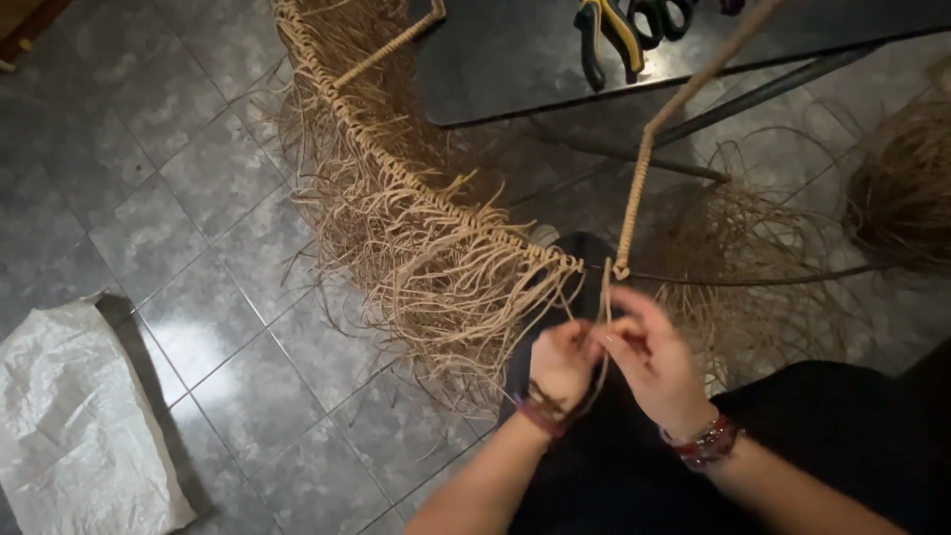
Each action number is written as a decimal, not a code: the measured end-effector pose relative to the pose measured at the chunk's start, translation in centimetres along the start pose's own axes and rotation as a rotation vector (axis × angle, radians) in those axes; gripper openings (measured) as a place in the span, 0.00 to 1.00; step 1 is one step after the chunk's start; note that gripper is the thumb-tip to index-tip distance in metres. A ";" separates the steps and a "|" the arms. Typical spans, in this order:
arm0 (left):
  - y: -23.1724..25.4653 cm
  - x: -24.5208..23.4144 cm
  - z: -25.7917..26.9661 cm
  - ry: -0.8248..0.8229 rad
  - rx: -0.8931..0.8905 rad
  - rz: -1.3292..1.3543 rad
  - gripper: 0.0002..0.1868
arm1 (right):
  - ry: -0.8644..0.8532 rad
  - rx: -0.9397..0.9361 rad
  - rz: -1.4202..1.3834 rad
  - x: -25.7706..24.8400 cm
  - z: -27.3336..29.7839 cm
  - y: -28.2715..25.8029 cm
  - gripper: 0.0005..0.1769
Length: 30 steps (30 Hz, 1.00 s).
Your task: Weaving and tying bundles of straw onto a circular frame to create a decorative object
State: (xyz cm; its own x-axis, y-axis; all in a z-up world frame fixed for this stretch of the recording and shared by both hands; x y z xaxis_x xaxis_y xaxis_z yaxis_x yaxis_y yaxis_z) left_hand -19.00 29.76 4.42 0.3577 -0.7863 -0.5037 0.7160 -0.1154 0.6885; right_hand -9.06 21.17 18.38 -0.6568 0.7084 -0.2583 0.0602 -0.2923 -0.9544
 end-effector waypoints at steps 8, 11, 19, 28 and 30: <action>15.2 -11.1 10.5 0.010 1.005 0.089 0.07 | -0.436 -0.189 0.174 -0.7 0.2 2.1 0.30; 11.4 -7.5 1.7 0.068 0.413 0.065 0.08 | -0.278 -0.361 0.543 -1.7 -0.6 -0.9 0.19; 12.2 -5.9 -5.4 0.023 0.216 -0.166 0.11 | 0.290 -0.774 1.034 -2.9 -0.8 -1.2 0.13; 12.1 -8.9 6.7 0.548 0.938 0.043 0.13 | -0.092 -0.170 0.242 -3.8 -3.9 1.4 0.06; 11.6 -7.2 6.3 0.519 0.967 0.029 0.14 | -0.128 -0.065 0.192 -3.0 -4.1 2.9 0.05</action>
State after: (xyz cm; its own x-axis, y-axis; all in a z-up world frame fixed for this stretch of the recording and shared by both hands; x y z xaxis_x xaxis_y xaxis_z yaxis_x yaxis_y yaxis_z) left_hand -17.11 30.27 19.33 0.7378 -0.4720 -0.4826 0.0113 -0.7062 0.7079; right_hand -3.82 20.79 15.79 -0.7185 0.5551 -0.4190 0.2385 -0.3693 -0.8982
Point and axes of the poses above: each hand's wrist, its own z-axis away from the middle knuckle, its own x-axis out of the palm, y = z × x, the point moved 9 cm from there along -z, towards the middle knuckle, and after that the axes turned 7 degrees about -x, right-handed, at the moved point
